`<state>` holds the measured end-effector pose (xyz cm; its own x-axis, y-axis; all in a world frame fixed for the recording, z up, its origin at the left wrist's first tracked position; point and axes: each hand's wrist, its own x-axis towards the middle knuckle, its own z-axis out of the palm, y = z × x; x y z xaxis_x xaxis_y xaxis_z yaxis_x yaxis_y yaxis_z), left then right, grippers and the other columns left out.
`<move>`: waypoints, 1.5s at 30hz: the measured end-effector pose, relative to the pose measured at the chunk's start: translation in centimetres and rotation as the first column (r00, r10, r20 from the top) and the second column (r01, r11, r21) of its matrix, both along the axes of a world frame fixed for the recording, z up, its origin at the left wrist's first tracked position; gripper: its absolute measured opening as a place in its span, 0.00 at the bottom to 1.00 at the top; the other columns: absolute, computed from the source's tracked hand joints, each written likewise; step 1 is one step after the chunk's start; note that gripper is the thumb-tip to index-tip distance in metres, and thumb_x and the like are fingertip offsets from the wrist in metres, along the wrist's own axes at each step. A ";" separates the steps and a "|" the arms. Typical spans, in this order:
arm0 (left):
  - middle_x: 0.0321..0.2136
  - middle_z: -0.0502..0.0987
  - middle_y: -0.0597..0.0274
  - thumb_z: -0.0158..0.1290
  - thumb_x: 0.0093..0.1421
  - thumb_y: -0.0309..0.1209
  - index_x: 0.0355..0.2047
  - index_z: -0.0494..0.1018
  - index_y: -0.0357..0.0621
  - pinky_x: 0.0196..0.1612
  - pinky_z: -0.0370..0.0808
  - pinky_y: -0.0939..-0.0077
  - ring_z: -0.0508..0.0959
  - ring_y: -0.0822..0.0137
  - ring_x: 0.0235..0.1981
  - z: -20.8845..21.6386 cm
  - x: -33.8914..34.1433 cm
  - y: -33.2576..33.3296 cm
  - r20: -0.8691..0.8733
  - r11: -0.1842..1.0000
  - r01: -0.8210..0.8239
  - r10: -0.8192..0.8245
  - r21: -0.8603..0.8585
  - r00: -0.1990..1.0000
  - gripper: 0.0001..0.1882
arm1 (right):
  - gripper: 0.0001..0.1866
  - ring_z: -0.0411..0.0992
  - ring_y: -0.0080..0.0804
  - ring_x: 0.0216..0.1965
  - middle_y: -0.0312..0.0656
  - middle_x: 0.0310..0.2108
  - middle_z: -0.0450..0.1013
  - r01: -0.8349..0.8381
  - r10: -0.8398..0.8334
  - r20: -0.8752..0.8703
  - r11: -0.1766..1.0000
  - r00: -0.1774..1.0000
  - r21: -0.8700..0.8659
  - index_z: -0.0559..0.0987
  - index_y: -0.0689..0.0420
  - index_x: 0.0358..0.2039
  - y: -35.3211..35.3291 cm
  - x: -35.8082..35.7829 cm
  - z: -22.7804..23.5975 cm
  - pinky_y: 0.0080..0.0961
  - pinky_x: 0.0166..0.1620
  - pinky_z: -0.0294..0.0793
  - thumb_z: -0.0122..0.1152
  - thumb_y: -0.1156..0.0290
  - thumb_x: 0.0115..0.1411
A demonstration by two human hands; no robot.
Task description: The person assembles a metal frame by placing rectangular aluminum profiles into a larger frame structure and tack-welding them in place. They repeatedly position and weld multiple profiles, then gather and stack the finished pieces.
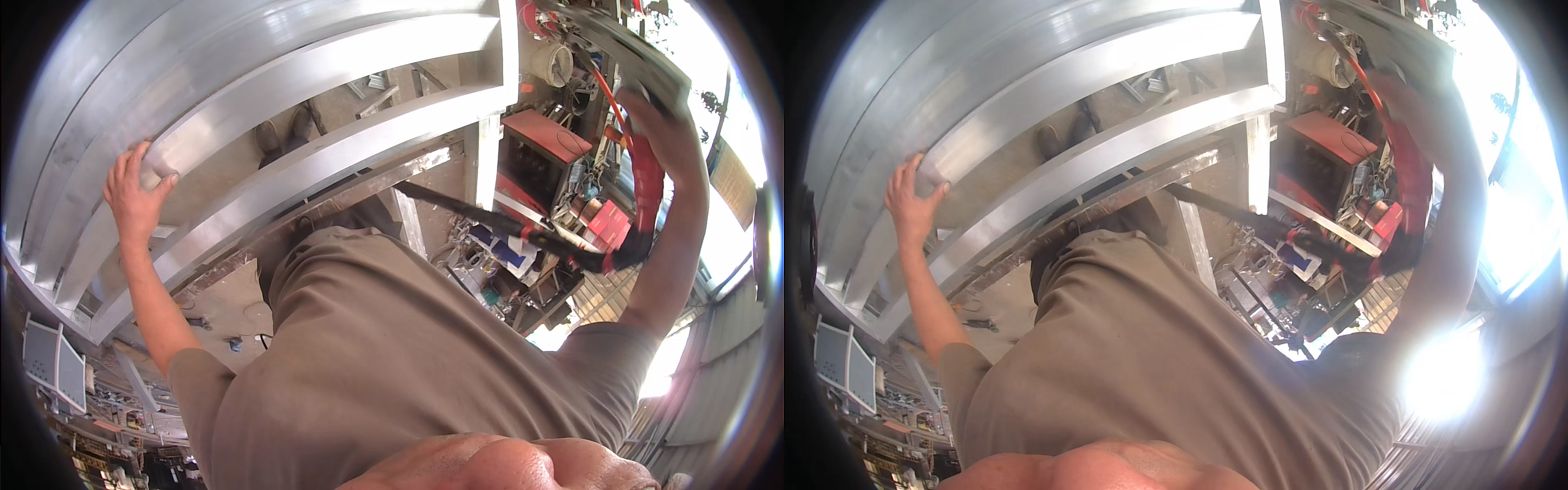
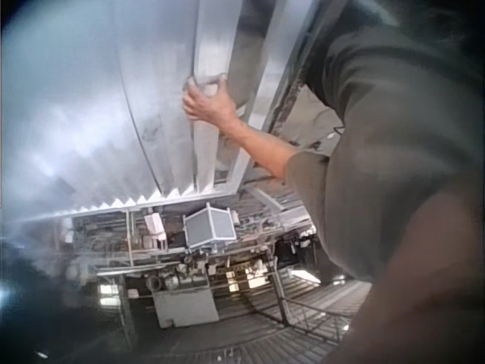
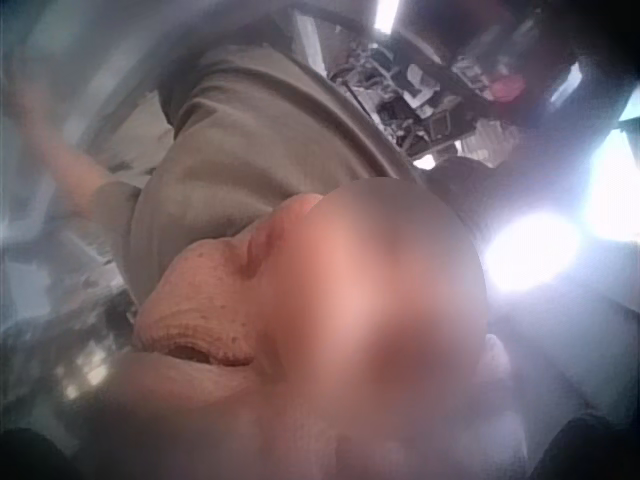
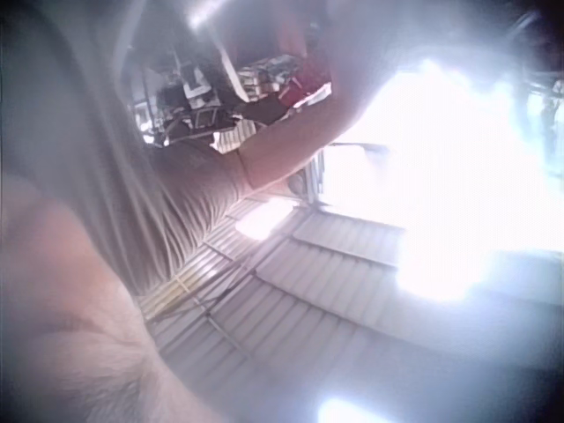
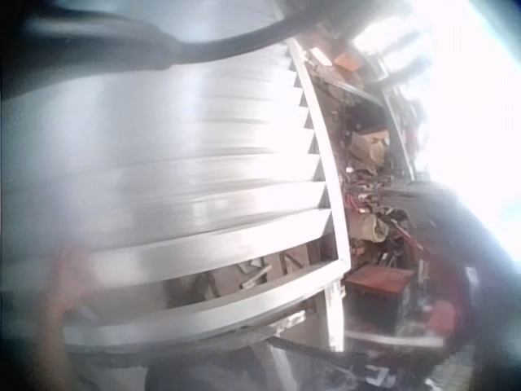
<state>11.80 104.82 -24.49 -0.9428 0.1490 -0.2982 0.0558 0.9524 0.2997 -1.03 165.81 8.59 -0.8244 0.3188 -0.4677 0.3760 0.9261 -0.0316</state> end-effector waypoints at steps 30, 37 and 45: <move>0.58 0.73 0.68 0.73 0.47 0.37 0.63 0.73 0.59 0.69 0.56 0.57 0.69 0.60 0.63 0.7 -0.3 0.5 0.071 0.999 -0.041 0.042 -0.015 0.997 0.40 | 0.19 0.76 0.28 0.24 0.39 0.23 0.77 -0.302 0.215 0.474 0.947 0.854 0.114 0.80 0.62 0.36 -1.9 -10.3 -12.1 0.29 0.31 0.75 0.61 0.57 0.58; 0.58 0.73 0.69 0.72 0.47 0.38 0.63 0.73 0.60 0.69 0.55 0.57 0.68 0.60 0.63 0.6 -0.3 0.3 0.075 0.999 -0.042 0.043 -0.018 0.996 0.41 | 0.18 0.75 0.29 0.21 0.39 0.21 0.75 -0.263 0.203 0.449 0.962 0.870 0.075 0.80 0.64 0.35 -1.9 -10.0 -12.6 0.29 0.28 0.75 0.62 0.59 0.58; 0.58 0.73 0.69 0.73 0.47 0.38 0.63 0.73 0.60 0.69 0.56 0.57 0.69 0.60 0.63 0.6 -0.3 0.2 0.067 0.999 -0.038 0.038 -0.010 0.997 0.41 | 0.19 0.75 0.29 0.21 0.41 0.22 0.76 -0.250 0.169 0.488 0.962 0.856 0.106 0.80 0.64 0.38 -2.6 -10.4 -12.7 0.30 0.28 0.75 0.63 0.60 0.58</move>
<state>11.50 105.04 -23.89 -0.9254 0.1108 -0.3625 -0.0005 0.9560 0.2933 -11.42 163.26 -4.14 -0.5743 0.2672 -0.7738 0.1044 0.9614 0.2546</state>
